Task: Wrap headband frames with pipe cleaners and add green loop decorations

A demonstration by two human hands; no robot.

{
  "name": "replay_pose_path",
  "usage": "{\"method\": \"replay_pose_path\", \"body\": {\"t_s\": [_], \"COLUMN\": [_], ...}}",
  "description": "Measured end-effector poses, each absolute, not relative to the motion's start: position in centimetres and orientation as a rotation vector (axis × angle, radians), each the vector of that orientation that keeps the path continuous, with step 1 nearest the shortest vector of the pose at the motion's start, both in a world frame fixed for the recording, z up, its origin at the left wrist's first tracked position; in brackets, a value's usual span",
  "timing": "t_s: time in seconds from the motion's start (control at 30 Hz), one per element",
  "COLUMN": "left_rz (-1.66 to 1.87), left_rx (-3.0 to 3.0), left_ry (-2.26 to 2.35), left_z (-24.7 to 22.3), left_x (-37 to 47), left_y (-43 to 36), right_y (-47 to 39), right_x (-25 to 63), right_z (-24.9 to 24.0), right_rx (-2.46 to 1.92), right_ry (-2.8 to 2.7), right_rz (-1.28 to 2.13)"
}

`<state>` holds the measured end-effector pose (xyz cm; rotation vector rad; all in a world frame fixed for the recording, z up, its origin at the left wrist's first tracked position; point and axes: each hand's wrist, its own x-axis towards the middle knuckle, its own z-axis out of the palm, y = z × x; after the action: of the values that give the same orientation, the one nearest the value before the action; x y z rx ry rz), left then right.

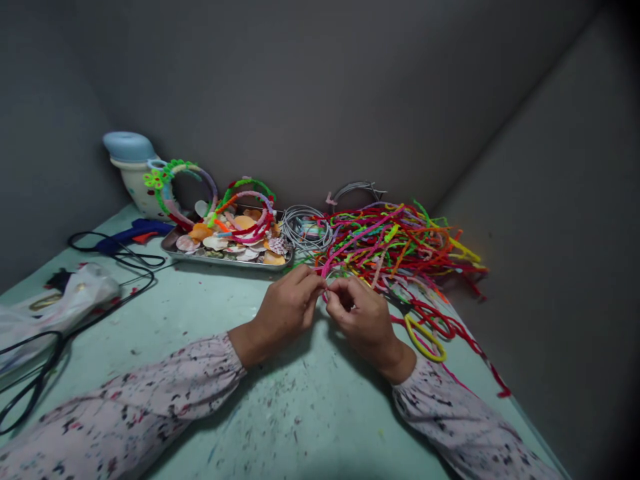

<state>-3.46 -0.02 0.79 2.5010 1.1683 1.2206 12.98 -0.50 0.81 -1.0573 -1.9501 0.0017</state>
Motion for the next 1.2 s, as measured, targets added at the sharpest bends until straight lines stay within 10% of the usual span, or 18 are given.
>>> {"method": "replay_pose_path", "body": {"t_s": [1.2], "left_rz": [0.79], "left_rx": [2.329], "left_ry": [1.39], "left_z": [3.7], "left_x": [-3.1], "left_y": [-0.3], "right_y": [-0.1], "right_x": [14.5], "right_z": [0.2], "right_rx": [-0.839], "right_ry": [-2.223], "right_rz": [-0.455]}}
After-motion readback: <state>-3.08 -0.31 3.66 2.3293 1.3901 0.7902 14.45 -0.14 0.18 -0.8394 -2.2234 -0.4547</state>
